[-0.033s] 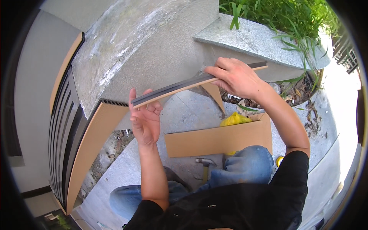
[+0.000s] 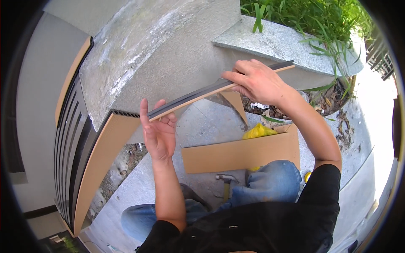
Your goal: The person carries a strip of trim and fits it along with a curved panel against the concrete structure by hand.
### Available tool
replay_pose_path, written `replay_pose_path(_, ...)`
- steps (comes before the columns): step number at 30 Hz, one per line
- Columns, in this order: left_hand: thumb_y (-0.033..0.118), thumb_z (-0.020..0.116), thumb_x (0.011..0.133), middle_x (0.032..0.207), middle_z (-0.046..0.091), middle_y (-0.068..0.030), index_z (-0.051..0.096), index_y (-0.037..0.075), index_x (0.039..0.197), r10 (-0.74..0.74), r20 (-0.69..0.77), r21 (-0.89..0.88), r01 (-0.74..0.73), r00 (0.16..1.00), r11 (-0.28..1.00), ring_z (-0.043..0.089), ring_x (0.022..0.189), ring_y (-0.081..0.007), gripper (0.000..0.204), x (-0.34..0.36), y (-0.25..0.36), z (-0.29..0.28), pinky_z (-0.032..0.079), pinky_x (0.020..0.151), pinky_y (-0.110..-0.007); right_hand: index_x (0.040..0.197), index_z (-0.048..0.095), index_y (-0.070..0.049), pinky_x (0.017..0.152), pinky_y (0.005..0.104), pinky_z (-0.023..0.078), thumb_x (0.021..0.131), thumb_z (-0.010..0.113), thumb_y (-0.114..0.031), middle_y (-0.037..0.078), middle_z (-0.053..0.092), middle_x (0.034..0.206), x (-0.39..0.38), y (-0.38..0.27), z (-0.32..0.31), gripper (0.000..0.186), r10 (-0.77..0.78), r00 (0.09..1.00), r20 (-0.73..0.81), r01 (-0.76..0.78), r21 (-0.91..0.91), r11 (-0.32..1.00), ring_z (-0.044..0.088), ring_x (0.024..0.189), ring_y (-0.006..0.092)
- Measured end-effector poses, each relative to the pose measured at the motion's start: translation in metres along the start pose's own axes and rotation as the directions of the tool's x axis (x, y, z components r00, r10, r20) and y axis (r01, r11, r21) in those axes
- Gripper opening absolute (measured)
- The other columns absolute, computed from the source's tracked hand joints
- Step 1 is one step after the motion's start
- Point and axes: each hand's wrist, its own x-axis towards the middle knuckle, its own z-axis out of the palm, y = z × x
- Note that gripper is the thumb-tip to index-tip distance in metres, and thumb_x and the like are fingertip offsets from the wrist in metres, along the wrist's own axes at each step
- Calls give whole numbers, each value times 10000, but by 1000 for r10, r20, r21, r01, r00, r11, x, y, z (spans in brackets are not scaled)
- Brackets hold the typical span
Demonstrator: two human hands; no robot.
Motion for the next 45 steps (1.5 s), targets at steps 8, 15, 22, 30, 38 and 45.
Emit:
replay_pose_path(8, 92, 567, 1057, 1186, 687, -139, 543, 57, 1296, -88, -433, 194, 188, 897, 963, 707, 1046, -228, 243, -3, -31, -41, 595, 932, -356, 1284, 647, -168, 1040, 437, 426, 961, 643, -248, 52, 655, 1114, 90, 53, 42, 332, -247, 967, -55, 229, -228, 946, 601, 1132, 255)
replay_pose_path(15, 77, 563, 1056, 1201, 666, -167, 521, 18, 1301, -194, -516, 132, 301, 834, 944, 693, 1131, -267, 256, 28, -63, -37, 592, 982, -362, 1339, 617, -140, 1153, 458, 359, 940, 658, -184, 67, 586, 1403, 101, 92, 81, 403, -116, 972, -204, 58, -270, 961, 487, 1359, 293)
replay_pose_path(22, 92, 545, 1060, 1218, 659, -198, 529, -45, 1253, -268, -552, -49, 291, 789, 956, 686, 1140, -290, 237, 92, -91, -47, 587, 1004, -389, 1320, 568, -23, 1078, 461, 445, 928, 638, -186, 181, 563, 1367, 78, 108, 88, 430, 261, 833, -487, -389, -180, 904, 550, 1261, 365)
replay_pose_path(30, 112, 514, 1069, 1202, 674, -232, 562, -87, 1188, -360, -543, -228, 280, 758, 933, 689, 1135, -320, 237, 105, -98, -67, 603, 989, -413, 1442, 499, -30, 1140, 439, 406, 976, 629, -298, 163, 519, 1476, 73, 125, 91, 554, 256, 863, -436, -395, -266, 880, 503, 1351, 337)
replay_pose_path(38, 142, 525, 1068, 1159, 700, -174, 609, -35, 1144, -354, -515, -142, 330, 781, 933, 681, 1145, -269, 210, 112, -105, -52, 555, 1027, -378, 1397, 510, 8, 1139, 426, 397, 889, 712, -248, 165, 528, 1455, 73, 126, 94, 603, 212, 875, -436, -367, -311, 877, 502, 1336, 329)
replay_pose_path(45, 148, 494, 1076, 1276, 643, -235, 556, -89, 1259, -375, -477, -197, 319, 795, 927, 648, 1208, -316, 306, 108, -103, -55, 560, 1036, -415, 1342, 543, 22, 1103, 416, 417, 832, 730, -168, 167, 562, 1404, 69, 126, 96, 576, 124, 858, -498, -318, -325, 891, 528, 1292, 321)
